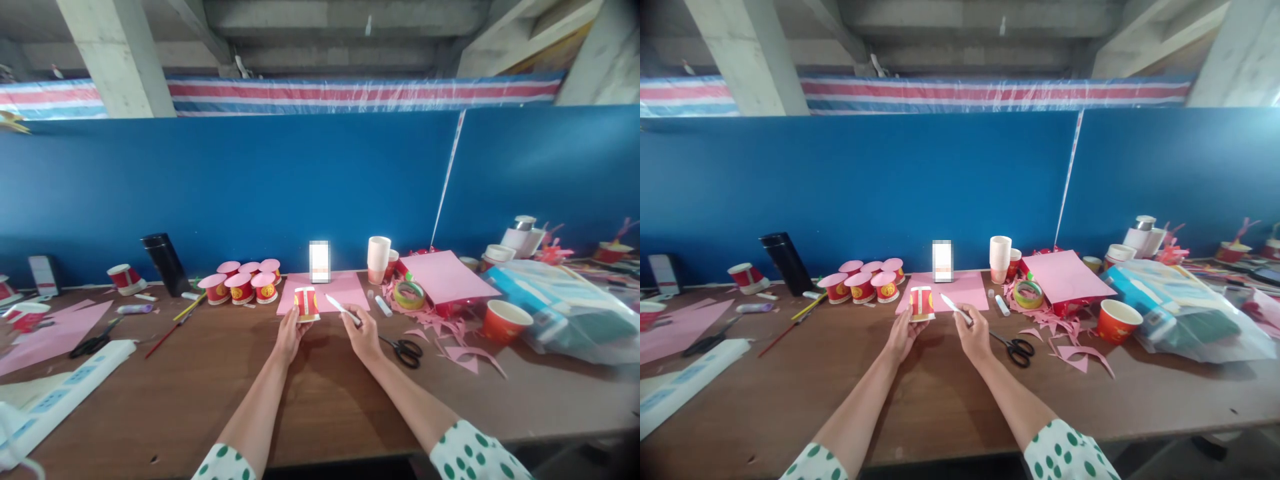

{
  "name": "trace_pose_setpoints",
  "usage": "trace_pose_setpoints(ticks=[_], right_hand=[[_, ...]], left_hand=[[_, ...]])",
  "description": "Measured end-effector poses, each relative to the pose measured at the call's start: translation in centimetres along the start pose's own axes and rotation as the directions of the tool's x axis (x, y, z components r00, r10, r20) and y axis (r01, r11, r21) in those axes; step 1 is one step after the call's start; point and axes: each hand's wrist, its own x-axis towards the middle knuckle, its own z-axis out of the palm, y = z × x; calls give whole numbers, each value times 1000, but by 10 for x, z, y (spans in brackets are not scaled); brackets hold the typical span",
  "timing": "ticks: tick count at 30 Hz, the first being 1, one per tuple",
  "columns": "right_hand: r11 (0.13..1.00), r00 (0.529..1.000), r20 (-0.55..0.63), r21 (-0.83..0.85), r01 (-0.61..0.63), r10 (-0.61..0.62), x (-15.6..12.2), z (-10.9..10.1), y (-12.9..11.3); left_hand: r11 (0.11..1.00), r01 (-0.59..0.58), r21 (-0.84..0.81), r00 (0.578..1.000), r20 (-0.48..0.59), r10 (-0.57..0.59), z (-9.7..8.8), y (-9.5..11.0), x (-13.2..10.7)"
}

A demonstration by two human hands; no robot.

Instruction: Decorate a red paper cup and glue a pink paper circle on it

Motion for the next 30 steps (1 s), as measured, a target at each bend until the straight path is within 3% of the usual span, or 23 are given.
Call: trace_pose_setpoints(ticks=[5,7,10,13,30], right_hand=[[985,999,-15,168,-46,49,1,2,2],[951,991,-1,282,-126,131,3,3,2],[792,932,115,497,-354,344,5,2,5],[667,880,233,580,-468,415,7,0,9],[680,866,317,537,-500,386,3,0,1]], left_hand=[[1000,4,2,1000,-10,-4,0,-1,1],[1000,-2,1,1000,-25,2,0,-2,1],[1000,-9,3,1000,-27,9,-1,-2,2],[1000,-2,12,1000,-20,2,-1,-2,1],[989,18,147,996,85,-31,6,4,-5]])
